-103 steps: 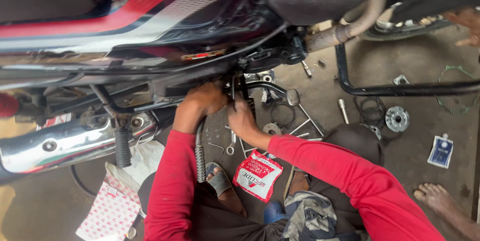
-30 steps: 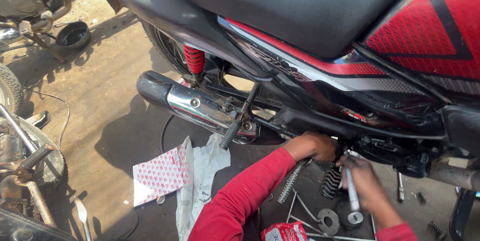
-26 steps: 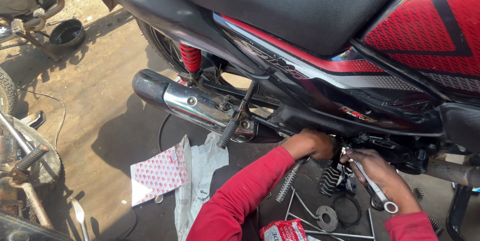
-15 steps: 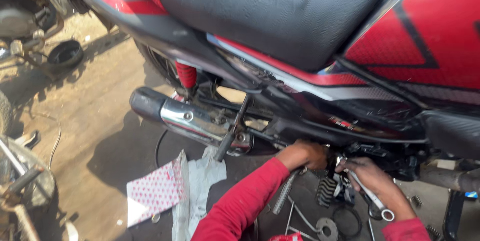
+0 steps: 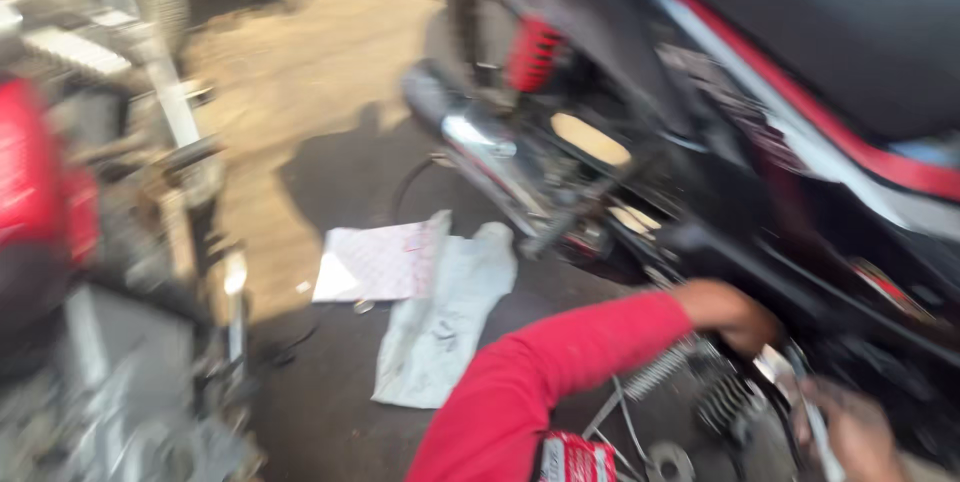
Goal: The person uses a wrench to tighten a bolt on the lower side of a motorcycle's engine area. They hold the wrench with both hands and apply torque repeatedly while seated on the floor.
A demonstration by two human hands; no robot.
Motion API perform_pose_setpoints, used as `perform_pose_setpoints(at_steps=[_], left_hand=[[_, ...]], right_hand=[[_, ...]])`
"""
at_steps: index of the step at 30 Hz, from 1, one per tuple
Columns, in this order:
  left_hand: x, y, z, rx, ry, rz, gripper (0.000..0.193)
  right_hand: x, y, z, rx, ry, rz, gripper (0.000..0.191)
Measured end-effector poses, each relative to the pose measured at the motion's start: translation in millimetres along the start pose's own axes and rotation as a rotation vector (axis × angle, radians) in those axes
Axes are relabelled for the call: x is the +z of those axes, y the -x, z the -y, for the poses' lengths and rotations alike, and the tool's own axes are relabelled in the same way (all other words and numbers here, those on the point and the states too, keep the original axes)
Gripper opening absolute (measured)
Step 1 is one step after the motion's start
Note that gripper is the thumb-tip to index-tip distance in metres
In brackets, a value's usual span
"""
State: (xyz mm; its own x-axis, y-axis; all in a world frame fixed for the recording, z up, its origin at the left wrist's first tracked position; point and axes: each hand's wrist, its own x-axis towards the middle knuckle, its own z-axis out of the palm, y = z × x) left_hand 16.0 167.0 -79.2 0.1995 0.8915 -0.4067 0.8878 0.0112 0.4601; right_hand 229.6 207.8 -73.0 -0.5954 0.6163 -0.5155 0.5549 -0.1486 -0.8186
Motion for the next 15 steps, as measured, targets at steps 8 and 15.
perform_pose_setpoints(at_steps=[8, 15], left_hand=[[11.3, -26.0, 13.9, 0.025, -0.068, 0.083, 0.035], [44.9, -64.8, 32.9, 0.152, -0.103, 0.012, 0.034]], right_hand=[[92.2, -19.9, -26.7, 0.037, -0.294, 0.032, 0.026], [31.8, -34.3, -41.0, 0.096, -0.06, 0.071, 0.027]])
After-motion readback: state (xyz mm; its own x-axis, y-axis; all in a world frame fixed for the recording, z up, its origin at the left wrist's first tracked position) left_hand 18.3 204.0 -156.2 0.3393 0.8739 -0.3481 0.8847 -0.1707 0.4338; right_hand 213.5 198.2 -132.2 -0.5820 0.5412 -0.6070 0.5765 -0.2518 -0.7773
